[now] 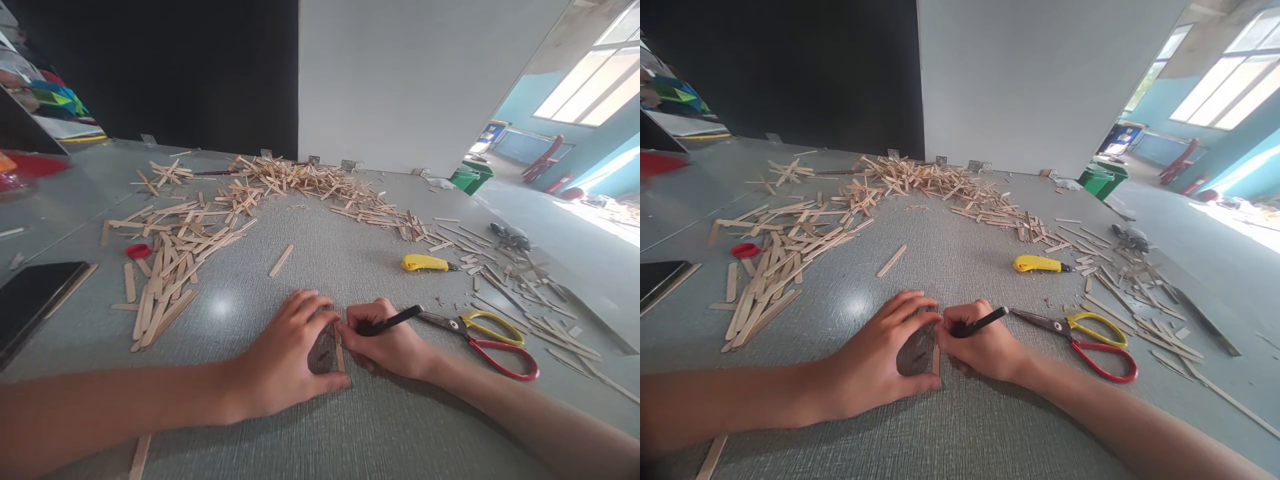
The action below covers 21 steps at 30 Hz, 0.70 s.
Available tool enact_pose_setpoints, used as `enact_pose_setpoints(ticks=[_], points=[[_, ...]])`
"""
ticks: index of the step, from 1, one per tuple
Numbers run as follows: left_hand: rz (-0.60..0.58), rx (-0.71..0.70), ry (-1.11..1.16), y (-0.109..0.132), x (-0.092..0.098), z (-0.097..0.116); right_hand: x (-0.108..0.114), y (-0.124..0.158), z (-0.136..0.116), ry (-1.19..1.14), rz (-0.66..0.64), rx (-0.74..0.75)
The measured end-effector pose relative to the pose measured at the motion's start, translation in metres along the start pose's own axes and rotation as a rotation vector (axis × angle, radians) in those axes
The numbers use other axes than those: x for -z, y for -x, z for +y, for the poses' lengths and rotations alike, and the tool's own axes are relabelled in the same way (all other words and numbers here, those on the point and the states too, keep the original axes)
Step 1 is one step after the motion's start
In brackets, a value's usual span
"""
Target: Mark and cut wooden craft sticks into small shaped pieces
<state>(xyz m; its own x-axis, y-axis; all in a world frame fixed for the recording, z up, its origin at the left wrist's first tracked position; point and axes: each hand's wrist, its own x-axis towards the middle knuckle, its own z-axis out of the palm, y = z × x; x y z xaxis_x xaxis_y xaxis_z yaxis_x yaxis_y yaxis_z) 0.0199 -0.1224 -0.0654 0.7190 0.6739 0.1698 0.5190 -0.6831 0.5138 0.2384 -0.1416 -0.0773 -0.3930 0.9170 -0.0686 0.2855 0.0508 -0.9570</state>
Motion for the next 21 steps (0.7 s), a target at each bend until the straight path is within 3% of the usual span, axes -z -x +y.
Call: enact_pose_setpoints(ticks=[21], points=[[-0.005,-0.012,-0.024,0.0,-0.0003,-0.0002,-0.0032,0.0011,0.0004,0.044,0.031,0.004]])
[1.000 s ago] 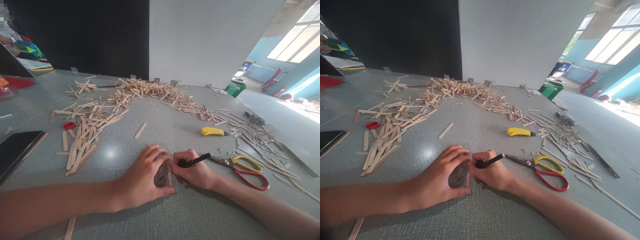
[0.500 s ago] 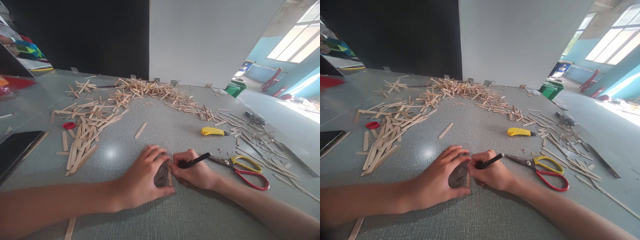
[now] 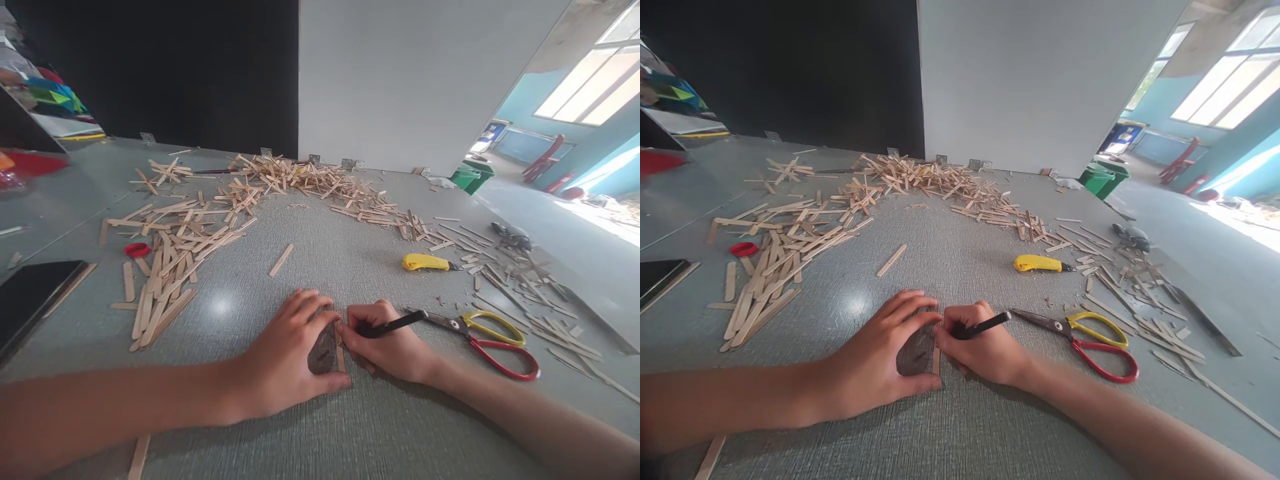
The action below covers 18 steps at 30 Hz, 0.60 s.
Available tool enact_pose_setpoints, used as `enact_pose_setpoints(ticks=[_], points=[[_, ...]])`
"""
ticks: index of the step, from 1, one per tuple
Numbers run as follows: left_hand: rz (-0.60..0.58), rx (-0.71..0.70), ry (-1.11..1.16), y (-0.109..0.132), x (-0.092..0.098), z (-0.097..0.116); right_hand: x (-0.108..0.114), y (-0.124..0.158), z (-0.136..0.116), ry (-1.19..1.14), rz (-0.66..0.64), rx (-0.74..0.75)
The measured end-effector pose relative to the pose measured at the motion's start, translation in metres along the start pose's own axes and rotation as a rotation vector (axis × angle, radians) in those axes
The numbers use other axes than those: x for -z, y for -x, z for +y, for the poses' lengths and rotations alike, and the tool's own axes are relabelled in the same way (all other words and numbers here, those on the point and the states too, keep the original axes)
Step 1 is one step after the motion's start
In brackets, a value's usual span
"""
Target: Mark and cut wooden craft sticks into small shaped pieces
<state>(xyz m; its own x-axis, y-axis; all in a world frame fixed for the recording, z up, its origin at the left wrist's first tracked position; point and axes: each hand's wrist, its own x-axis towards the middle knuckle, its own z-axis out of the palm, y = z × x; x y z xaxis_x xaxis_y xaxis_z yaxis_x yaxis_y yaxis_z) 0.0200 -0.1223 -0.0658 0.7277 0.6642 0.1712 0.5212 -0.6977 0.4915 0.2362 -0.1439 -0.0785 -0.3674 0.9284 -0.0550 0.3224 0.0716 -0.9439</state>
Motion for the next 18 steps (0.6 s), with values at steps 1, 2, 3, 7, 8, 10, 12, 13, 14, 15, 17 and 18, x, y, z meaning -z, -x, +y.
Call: enact_pose_setpoints(ticks=[1,2,3,7,8,10,12,13,14,15,17,18], points=[[0.002,-0.002,-0.001,0.0001,-0.0001,-0.0001,-0.0002,-0.0002,0.0,-0.005,0.002,0.001],[0.003,-0.004,-0.002,0.0003,0.0,-0.0002,-0.0005,-0.0003,-0.0002,-0.009,0.005,0.001],[0.003,-0.006,-0.003,0.0003,0.0002,-0.0002,-0.0008,-0.0005,-0.0006,-0.011,0.007,0.0],[0.0,-0.007,-0.003,0.0,0.0016,0.0007,-0.0019,-0.0006,-0.0034,-0.002,0.008,0.0],[-0.001,-0.008,-0.003,-0.0002,0.0019,0.001,-0.0021,-0.0005,-0.004,-0.001,0.007,0.001],[0.0,-0.009,-0.004,-0.0006,0.0019,0.0014,-0.0023,-0.0003,-0.0048,-0.004,0.003,0.004],[-0.001,-0.013,-0.005,-0.0005,0.0015,0.0012,-0.0022,-0.0003,-0.0051,-0.007,-0.001,0.0],[0.0,-0.014,-0.006,-0.0003,0.0012,0.0009,-0.002,-0.0004,-0.0051,-0.01,-0.004,-0.004],[-0.001,-0.013,-0.007,0.0001,0.001,0.0007,-0.0017,-0.0006,-0.005,-0.013,-0.006,-0.007],[-0.003,-0.012,-0.006,0.0006,0.0008,0.0005,-0.0014,-0.0009,-0.005,-0.016,-0.006,-0.008],[-0.009,-0.008,-0.004,0.0014,0.0007,0.0004,-0.0008,-0.0013,-0.0046,-0.016,-0.006,-0.005],[-0.011,-0.005,-0.003,0.0017,0.0008,0.0005,-0.0006,-0.0014,-0.0044,-0.015,-0.01,-0.002]])
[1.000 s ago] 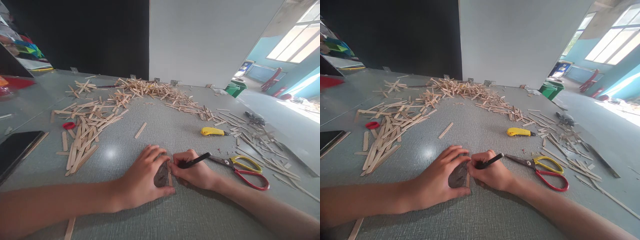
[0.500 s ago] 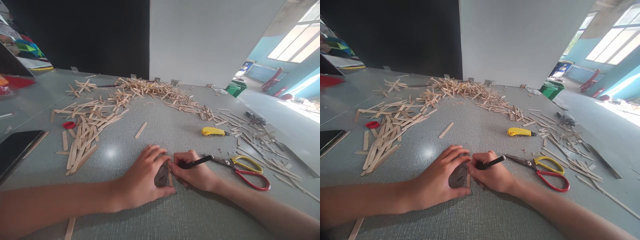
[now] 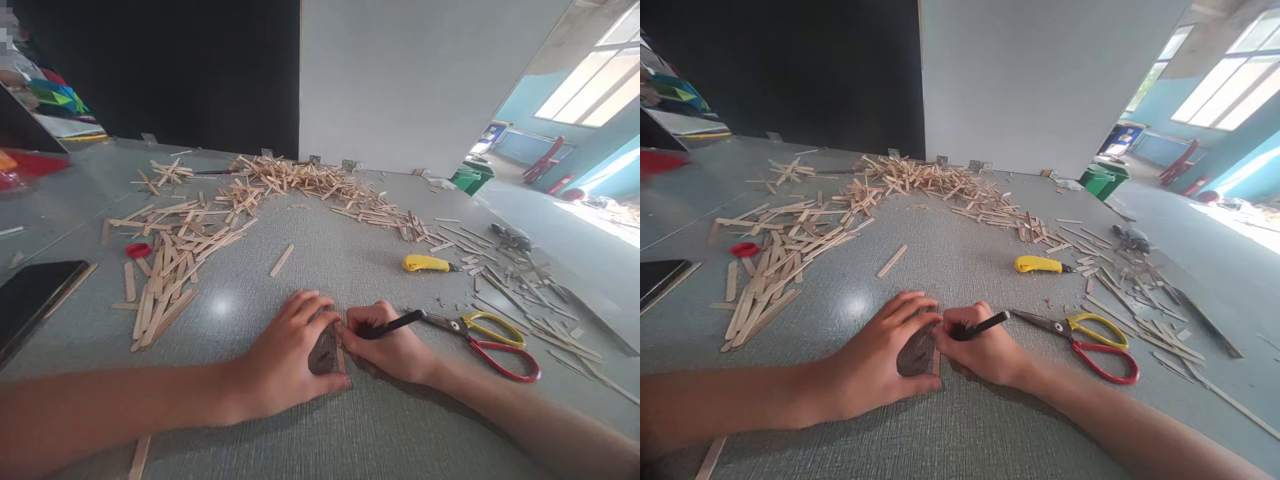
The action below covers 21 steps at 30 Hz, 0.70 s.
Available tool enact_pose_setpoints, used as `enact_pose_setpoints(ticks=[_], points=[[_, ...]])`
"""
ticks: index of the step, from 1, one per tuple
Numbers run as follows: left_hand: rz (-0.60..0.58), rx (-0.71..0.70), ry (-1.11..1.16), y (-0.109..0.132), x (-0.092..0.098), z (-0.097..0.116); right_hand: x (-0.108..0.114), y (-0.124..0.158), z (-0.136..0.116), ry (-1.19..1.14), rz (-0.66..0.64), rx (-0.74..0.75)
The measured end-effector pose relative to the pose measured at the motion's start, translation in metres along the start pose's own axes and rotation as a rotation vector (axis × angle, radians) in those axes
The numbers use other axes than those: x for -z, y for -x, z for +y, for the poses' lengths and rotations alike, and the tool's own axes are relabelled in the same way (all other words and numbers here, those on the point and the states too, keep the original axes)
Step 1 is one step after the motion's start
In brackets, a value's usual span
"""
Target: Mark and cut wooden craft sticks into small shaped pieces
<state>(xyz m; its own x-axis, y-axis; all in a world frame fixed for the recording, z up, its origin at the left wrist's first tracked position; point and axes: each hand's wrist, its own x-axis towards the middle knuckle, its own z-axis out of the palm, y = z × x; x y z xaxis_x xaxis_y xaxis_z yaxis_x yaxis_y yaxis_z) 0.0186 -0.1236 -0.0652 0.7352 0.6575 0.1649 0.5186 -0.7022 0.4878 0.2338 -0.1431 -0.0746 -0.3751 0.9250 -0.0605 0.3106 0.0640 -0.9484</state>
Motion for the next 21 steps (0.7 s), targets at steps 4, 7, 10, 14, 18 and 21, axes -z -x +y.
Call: enact_pose_setpoints(ticks=[4,7,10,14,18,21], points=[[-0.005,-0.001,0.007,-0.0003,0.0005,0.0007,0.0002,0.0007,0.0018,-0.011,-0.01,0.001],[-0.002,-0.004,0.011,-0.0014,0.0009,0.0007,-0.0001,0.0017,0.0021,-0.007,0.007,0.001],[0.005,-0.005,0.006,-0.0023,0.0009,0.0004,-0.0003,0.0019,0.0005,0.011,0.026,-0.001],[0.006,-0.009,-0.006,-0.0026,-0.0001,-0.0001,-0.0007,0.0011,-0.001,0.02,0.029,0.0],[0.012,-0.006,-0.015,-0.0025,-0.0015,-0.0012,-0.0005,0.0008,0.0007,0.006,0.014,0.01],[0.008,-0.004,-0.01,-0.0023,-0.001,-0.0012,-0.0002,0.0011,0.0018,0.004,0.006,0.013]])
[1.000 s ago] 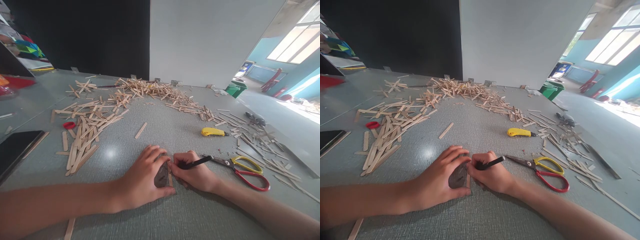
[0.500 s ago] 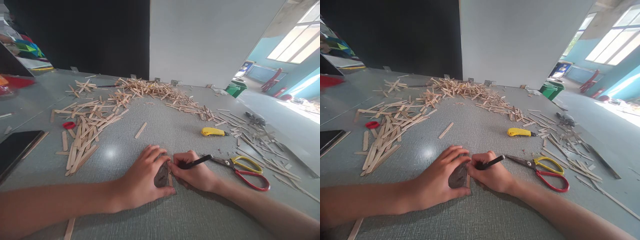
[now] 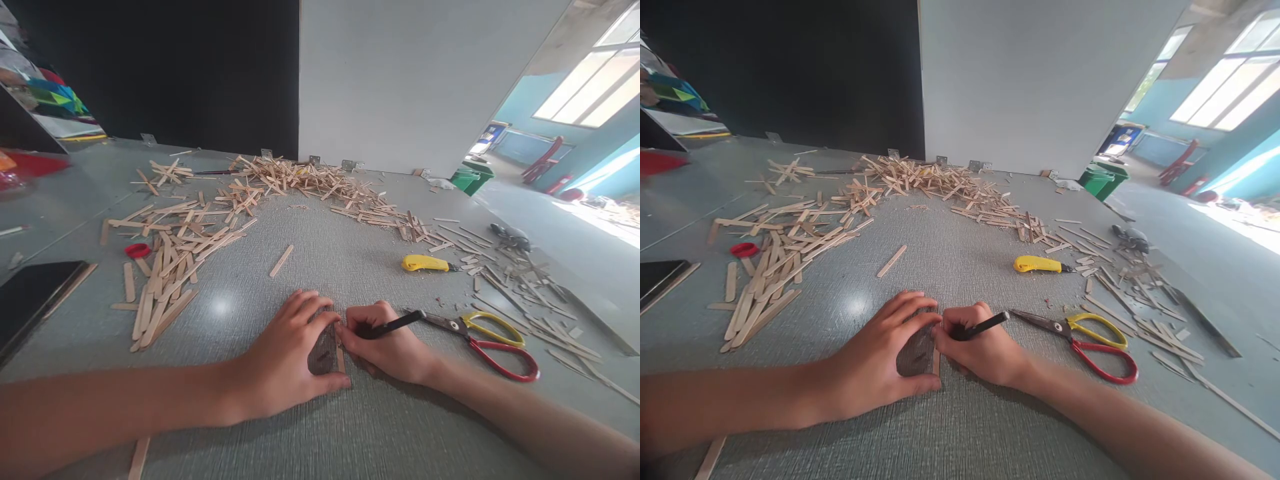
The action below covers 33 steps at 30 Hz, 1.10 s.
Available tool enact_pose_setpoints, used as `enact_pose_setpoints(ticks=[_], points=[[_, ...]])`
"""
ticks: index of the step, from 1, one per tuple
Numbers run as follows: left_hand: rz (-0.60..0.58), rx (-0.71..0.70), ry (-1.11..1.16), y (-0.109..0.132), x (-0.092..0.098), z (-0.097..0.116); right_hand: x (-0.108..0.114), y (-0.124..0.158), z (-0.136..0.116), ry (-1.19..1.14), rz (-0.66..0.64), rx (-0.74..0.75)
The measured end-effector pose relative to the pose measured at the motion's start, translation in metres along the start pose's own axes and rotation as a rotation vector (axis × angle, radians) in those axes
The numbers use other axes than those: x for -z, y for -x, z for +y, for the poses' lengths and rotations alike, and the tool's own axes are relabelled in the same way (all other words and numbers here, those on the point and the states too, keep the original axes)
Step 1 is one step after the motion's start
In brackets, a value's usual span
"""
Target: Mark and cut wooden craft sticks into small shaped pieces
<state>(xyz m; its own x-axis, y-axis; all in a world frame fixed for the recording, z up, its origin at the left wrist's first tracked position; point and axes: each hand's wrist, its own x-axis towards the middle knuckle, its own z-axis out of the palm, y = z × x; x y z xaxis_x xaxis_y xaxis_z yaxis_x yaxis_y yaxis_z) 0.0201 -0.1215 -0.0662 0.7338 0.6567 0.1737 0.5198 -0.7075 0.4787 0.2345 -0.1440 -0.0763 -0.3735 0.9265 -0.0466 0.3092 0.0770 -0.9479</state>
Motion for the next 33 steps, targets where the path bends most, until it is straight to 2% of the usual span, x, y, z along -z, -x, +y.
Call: enact_pose_setpoints(ticks=[33], points=[[0.002,0.011,0.02,0.0006,0.0011,0.001,0.0016,-0.0003,-0.0018,-0.035,-0.012,-0.023]])
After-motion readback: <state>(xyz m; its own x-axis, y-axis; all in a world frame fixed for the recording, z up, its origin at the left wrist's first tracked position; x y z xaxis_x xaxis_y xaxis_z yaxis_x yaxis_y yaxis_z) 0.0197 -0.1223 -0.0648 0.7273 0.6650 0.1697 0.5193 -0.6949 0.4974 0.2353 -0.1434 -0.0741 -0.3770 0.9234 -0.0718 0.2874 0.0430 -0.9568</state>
